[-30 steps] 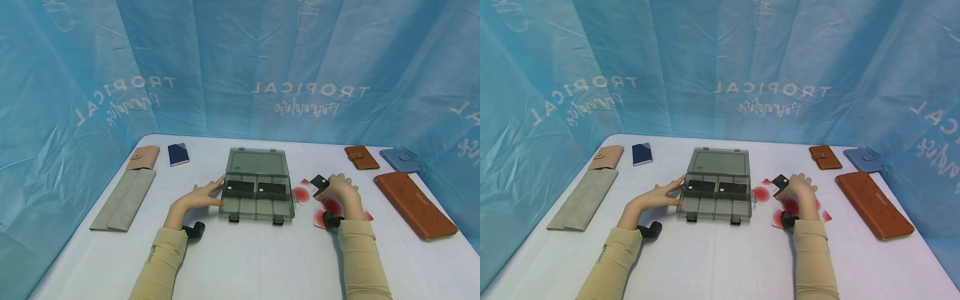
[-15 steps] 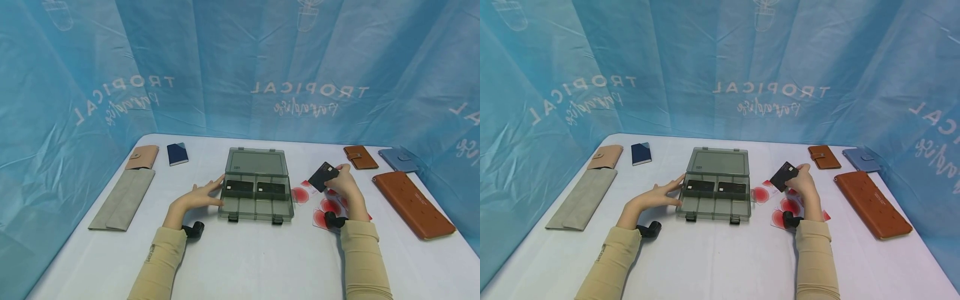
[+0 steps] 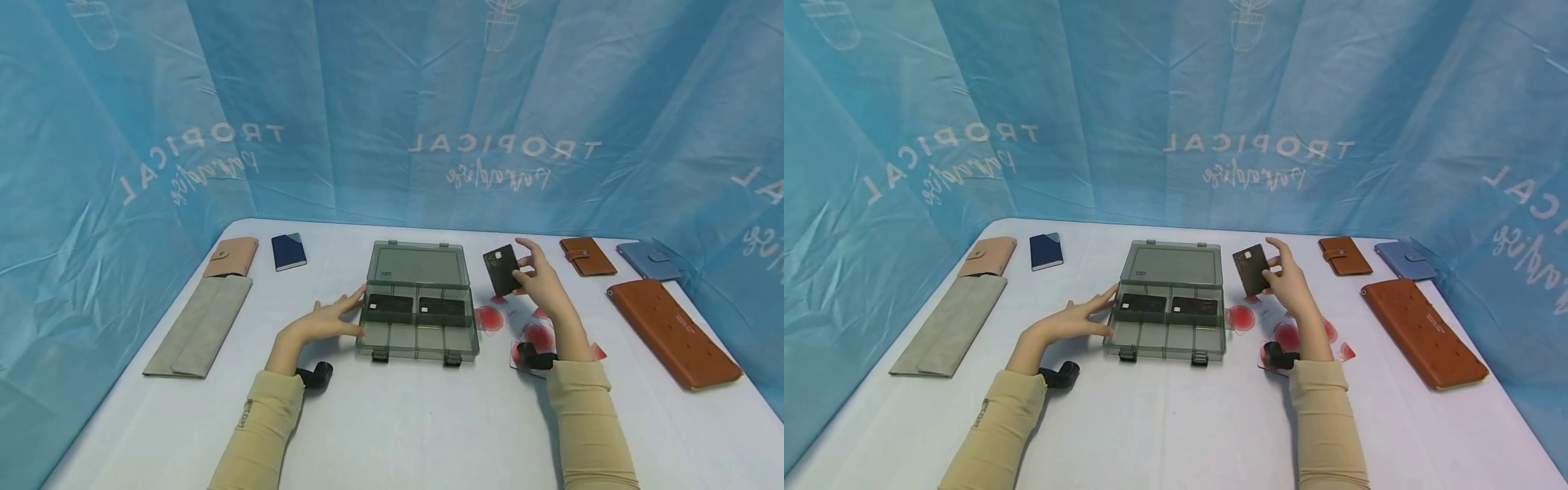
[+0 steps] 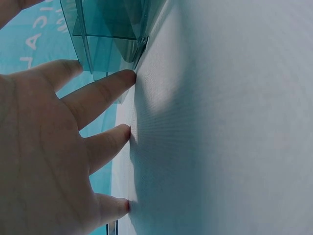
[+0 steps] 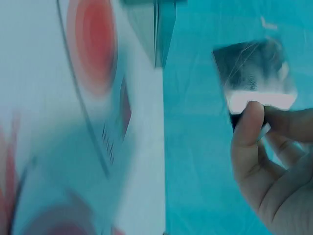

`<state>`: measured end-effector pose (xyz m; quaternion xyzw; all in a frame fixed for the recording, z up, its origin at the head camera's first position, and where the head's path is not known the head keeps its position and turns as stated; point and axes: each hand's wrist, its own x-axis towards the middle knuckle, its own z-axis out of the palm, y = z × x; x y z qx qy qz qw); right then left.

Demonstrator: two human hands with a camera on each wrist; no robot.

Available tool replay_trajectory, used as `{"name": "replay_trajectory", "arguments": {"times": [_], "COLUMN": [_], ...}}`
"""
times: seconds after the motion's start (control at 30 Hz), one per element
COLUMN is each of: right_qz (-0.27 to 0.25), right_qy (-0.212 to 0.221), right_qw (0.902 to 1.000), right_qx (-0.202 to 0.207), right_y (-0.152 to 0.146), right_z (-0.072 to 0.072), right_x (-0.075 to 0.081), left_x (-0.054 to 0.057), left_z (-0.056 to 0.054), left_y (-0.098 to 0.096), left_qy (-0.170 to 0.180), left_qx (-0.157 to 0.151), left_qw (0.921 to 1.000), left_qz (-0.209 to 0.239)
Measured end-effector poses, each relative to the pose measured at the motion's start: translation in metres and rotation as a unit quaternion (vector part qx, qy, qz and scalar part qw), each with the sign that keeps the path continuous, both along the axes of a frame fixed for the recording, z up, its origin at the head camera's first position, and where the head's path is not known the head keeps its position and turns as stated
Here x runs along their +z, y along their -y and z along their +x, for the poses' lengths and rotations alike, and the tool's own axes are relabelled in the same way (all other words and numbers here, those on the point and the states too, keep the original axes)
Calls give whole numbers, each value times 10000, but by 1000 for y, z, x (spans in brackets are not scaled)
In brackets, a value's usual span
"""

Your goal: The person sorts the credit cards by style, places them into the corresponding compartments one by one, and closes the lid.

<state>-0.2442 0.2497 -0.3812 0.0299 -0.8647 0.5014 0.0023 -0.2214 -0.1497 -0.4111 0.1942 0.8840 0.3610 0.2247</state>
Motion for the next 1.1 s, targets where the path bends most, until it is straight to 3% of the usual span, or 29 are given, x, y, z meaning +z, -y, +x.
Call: {"name": "replay_trajectory", "arguments": {"times": [0.2, 0.37, 0.6, 1.0, 1.1], "right_qz": [294, 909, 1749, 3046, 3097], "right_qy": [-606, -1071, -965, -1688, -1578], "right_qw": [9973, 9857, 9664, 9191, 9200], "right_qx": [303, 935, 1616, 1842, 1810], "right_y": [32, 58, 72, 71, 69], "right_z": [4, 9, 10, 8, 8], "right_x": [3, -2, -14, -20, -19], "left_x": [-2, -3, -2, -1, -1], "left_z": [-1, -1, -1, -1, -1], "left_y": [0, 1, 1, 1, 1], "left_qy": [-22, -39, -68, -39, -33], "left_qx": [38, 30, 24, 7, 11], "left_qw": [10000, 10000, 9999, 10000, 10000], "left_qz": [-62, -85, -97, -59, -61]}}
